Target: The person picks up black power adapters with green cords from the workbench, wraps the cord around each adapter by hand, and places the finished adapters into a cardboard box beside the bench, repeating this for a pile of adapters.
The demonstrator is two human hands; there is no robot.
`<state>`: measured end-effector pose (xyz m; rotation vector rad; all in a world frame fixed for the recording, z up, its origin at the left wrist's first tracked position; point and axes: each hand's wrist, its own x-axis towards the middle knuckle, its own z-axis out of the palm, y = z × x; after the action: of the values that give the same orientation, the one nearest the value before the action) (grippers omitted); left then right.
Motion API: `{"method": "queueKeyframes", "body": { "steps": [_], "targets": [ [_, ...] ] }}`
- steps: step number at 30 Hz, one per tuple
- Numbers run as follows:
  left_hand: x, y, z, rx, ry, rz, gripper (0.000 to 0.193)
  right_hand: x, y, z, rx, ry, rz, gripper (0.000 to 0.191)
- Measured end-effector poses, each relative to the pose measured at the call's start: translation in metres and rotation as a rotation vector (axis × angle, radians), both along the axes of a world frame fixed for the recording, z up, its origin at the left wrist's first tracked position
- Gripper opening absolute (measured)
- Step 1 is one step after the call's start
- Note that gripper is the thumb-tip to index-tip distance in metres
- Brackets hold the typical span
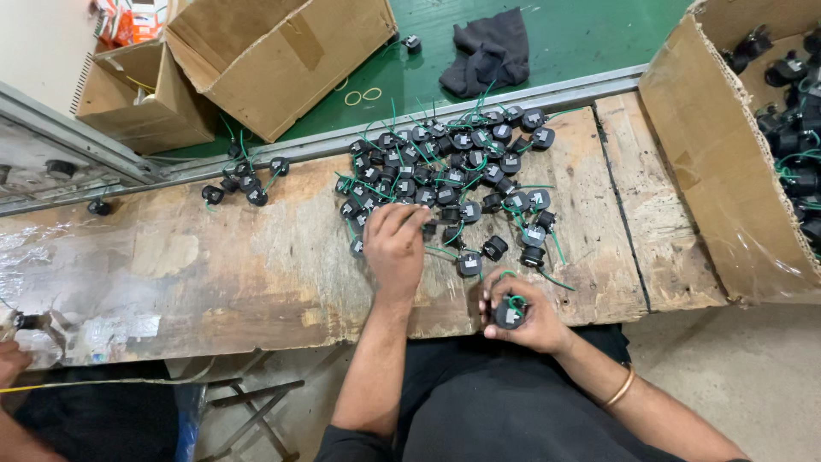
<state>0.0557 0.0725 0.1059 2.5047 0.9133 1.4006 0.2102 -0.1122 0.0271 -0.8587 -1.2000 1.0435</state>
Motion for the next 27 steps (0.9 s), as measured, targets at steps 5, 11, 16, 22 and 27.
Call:
{"method": "queueKeyframes", "body": {
  "steps": [5, 11, 16, 22, 27],
  "targets": [
    [-0.006, -0.038, -0.024, -0.534, -0.651, -0.286, 0.026, 0.0, 0.001, -0.002, 0.038, 0.227, -0.067, 0.033],
    [0.01, -0.077, -0.028, -0.37, -0.376, -0.546, 0.022, 0.003, -0.001, -0.01, 0.003, -0.339, -0.215, 0.06],
    [-0.008, -0.081, -0.019, -0.273, -0.286, -0.607, 0.023, 0.0, 0.0, -0.015, 0.113, -0.359, -0.323, 0.052],
    [-0.015, -0.101, -0.05, -0.766, -0.49, -0.606, 0.028, -0.016, 0.002, -0.004, 0.135, -0.543, -0.464, 0.048],
    [-0.001, -0.116, -0.072, -1.1, -0.792, -0.528, 0.027, -0.013, 0.003, 0.003, 0.133, -0.552, -0.417, 0.043]
  ]
}}
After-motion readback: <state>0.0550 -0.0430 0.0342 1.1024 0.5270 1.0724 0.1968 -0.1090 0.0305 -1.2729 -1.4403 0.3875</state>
